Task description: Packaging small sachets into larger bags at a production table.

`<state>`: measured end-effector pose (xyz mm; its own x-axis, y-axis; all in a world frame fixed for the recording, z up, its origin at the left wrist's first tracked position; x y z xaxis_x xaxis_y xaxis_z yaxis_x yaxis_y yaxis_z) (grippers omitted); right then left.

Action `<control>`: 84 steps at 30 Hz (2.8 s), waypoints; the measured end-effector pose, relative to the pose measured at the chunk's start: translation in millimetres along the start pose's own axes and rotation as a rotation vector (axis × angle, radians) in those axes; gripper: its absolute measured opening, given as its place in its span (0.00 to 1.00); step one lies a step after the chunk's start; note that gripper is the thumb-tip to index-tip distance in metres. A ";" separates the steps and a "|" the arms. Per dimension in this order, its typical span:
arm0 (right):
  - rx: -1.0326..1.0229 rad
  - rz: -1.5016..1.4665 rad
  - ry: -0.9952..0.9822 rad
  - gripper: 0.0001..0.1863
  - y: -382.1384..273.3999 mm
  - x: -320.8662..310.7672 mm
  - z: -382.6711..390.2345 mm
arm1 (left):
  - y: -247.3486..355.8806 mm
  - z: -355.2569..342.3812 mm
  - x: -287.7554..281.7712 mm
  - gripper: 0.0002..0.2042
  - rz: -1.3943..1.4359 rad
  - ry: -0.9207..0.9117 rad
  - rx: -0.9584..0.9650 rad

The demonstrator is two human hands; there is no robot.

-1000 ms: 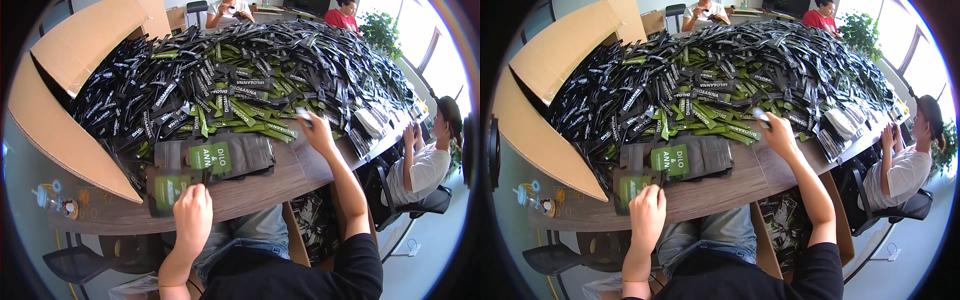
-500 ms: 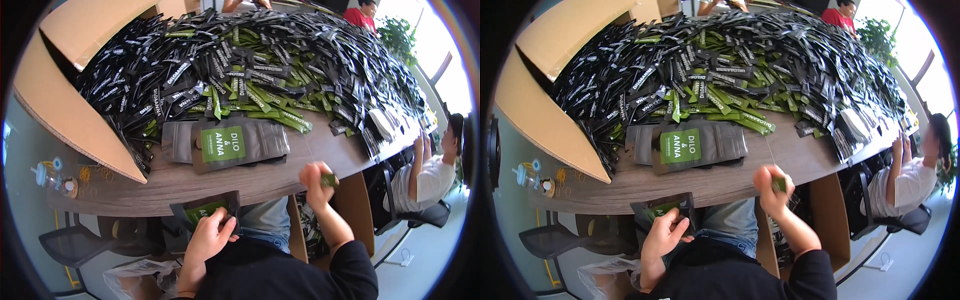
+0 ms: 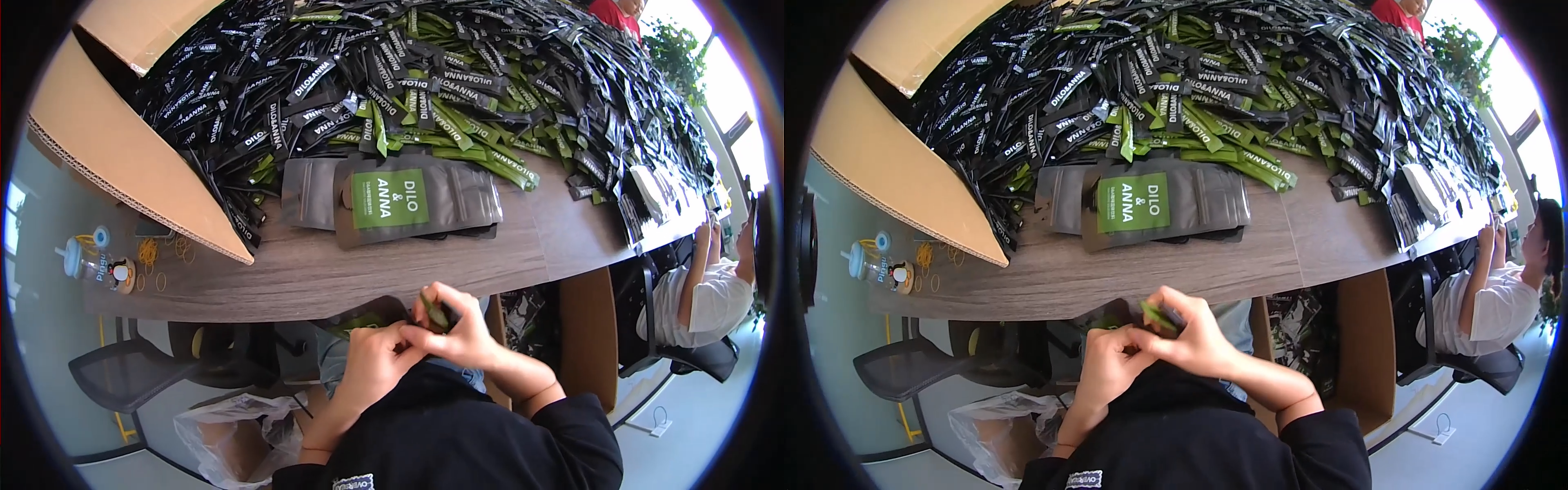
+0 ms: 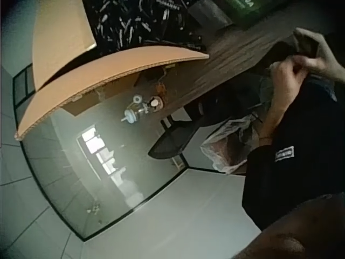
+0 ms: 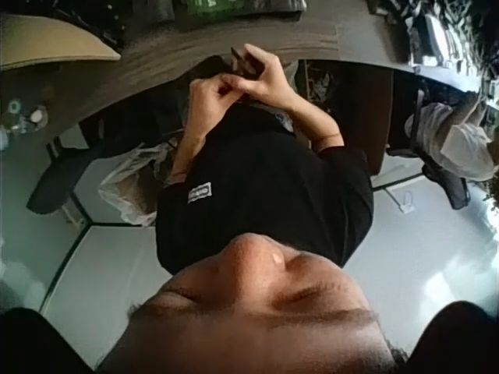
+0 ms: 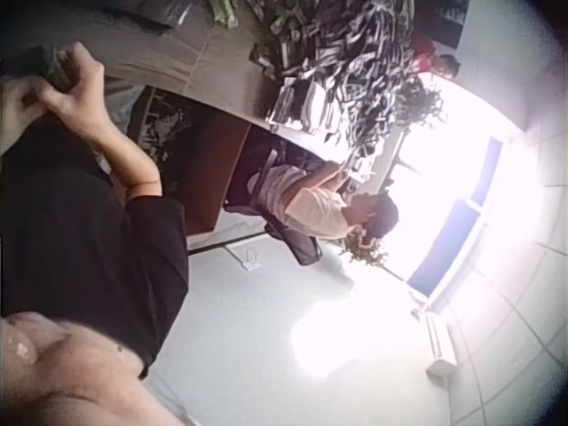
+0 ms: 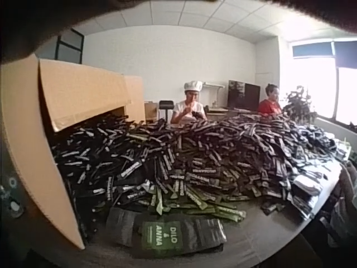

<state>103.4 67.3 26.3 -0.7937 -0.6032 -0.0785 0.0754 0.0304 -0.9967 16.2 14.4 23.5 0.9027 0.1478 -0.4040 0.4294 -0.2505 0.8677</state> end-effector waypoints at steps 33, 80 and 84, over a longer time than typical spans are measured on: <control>-0.014 -0.632 0.190 0.08 -2.6 -38.6 17.0 | 46.0 -1.5 -3.1 0.32 -0.232 0.130 0.383; 0.152 0.295 -0.723 0.06 12.8 13.5 18.4 | 26.2 3.7 -6.3 0.06 -0.016 -0.232 0.197; 0.415 0.268 -0.641 0.10 38.6 19.8 17.0 | 22.2 3.6 -0.8 0.08 0.075 -0.223 0.134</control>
<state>100.8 42.9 -13.4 -0.2257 -0.9609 -0.1603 0.5319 0.0163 -0.8467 25.1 5.3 42.0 0.9097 -0.0864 -0.4063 0.3471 -0.3792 0.8578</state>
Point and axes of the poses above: each hand's wrist, its own z-axis away from the middle knuckle, its own x-axis out of the palm, y = z × x, the point moved 10 cm from there along -z, towards the middle knuckle, and after that the axes turned 8 degrees about x, right-handed, at the moved point
